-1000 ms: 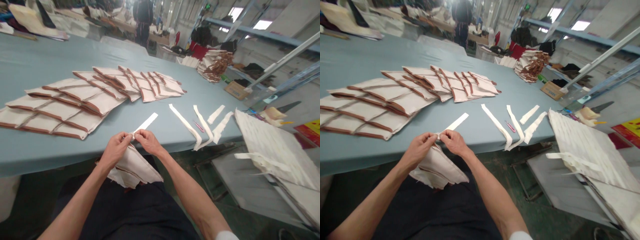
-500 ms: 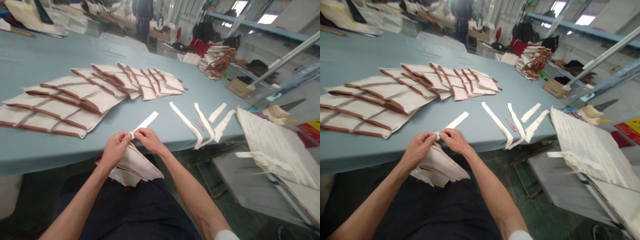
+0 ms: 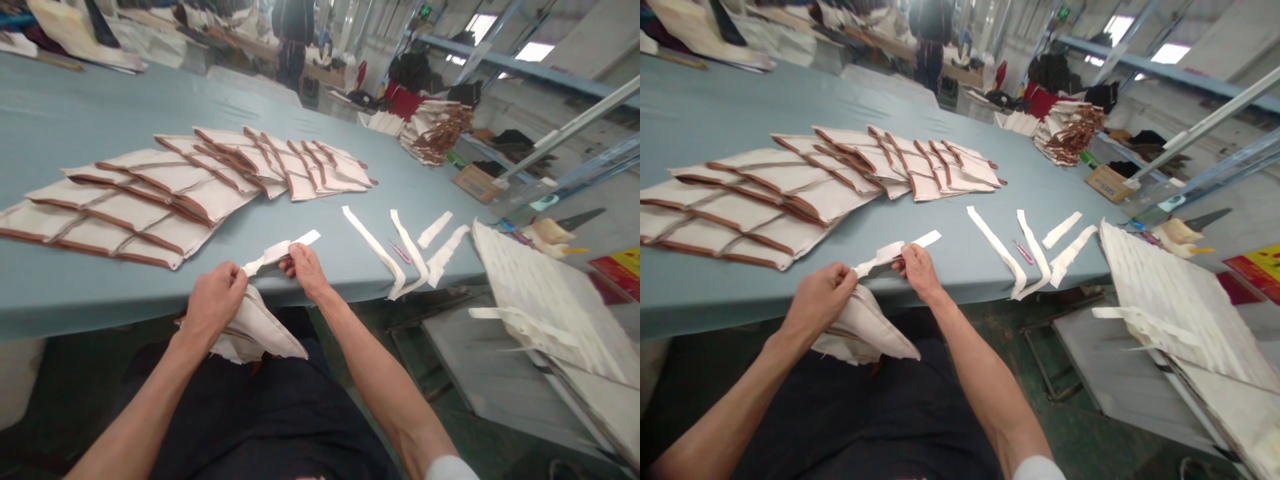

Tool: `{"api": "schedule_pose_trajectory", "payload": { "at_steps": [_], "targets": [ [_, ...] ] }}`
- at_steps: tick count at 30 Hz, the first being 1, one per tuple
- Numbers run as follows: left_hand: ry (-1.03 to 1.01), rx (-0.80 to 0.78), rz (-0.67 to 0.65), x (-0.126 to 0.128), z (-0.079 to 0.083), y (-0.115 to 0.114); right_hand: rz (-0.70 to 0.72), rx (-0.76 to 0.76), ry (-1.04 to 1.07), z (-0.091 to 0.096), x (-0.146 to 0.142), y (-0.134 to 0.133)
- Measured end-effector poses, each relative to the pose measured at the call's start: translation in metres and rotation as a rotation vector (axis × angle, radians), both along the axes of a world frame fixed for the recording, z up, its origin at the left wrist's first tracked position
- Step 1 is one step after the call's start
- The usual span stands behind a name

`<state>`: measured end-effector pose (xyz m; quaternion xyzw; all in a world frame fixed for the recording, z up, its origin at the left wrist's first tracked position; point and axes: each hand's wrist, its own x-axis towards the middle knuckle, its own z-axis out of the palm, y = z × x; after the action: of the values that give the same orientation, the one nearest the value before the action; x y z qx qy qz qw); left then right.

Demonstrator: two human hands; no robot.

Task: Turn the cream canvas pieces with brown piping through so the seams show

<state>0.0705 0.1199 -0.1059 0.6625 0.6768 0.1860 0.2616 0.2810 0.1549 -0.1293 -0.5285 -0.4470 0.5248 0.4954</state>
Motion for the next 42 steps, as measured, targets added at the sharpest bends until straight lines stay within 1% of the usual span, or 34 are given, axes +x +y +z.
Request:
{"api": "schedule_pose_trajectory", "payload": {
  "at_steps": [4,7,10,13,16,18,19,21,23,25,28,30,33,36,40,42],
  "targets": [
    [0.136,0.031,0.024,-0.009,0.001,-0.006,-0.110,-0.012,0.035,-0.002,0.004,0.006],
    [0.193,0.070,0.048,-0.015,0.002,-0.011,-0.150,-0.007,0.027,-0.002,0.009,0.008],
    [0.213,0.096,0.068,-0.018,0.005,-0.015,-0.145,0.018,-0.028,-0.002,0.007,0.003],
    [0.216,0.092,0.113,-0.024,0.012,-0.021,-0.107,0.063,-0.129,-0.001,-0.002,-0.007],
    [0.247,0.092,0.188,-0.028,0.021,-0.038,-0.097,0.115,-0.221,0.000,-0.010,-0.016],
    [0.289,0.091,0.210,-0.025,0.026,-0.050,-0.100,0.133,-0.250,0.001,-0.012,-0.019],
    [0.314,0.084,0.196,-0.021,0.027,-0.055,-0.100,0.136,-0.255,0.001,-0.012,-0.019],
    [0.361,0.048,0.101,-0.008,0.027,-0.059,-0.100,0.136,-0.252,0.001,-0.012,-0.019],
    [0.413,0.001,-0.021,0.007,0.026,-0.054,-0.104,0.131,-0.232,0.001,-0.012,-0.019],
    [0.462,-0.038,-0.116,0.017,0.025,-0.043,-0.108,0.118,-0.196,0.000,-0.010,-0.018],
    [0.523,-0.084,-0.215,0.020,0.026,-0.030,-0.124,0.082,-0.102,0.000,-0.007,-0.014],
    [0.549,-0.112,-0.265,0.016,0.025,-0.028,-0.143,0.054,-0.014,0.004,-0.006,-0.008],
    [0.569,-0.148,-0.305,0.010,0.021,-0.032,-0.141,0.009,0.131,0.012,-0.011,0.003],
    [0.577,-0.165,-0.305,0.010,0.014,-0.038,-0.114,-0.047,0.248,0.019,-0.028,0.014],
    [0.574,-0.159,-0.298,0.015,0.009,-0.042,-0.149,-0.135,0.315,0.017,-0.052,0.029],
    [0.573,-0.159,-0.293,0.016,0.008,-0.043,-0.182,-0.185,0.312,0.016,-0.051,0.037]
  ]
}}
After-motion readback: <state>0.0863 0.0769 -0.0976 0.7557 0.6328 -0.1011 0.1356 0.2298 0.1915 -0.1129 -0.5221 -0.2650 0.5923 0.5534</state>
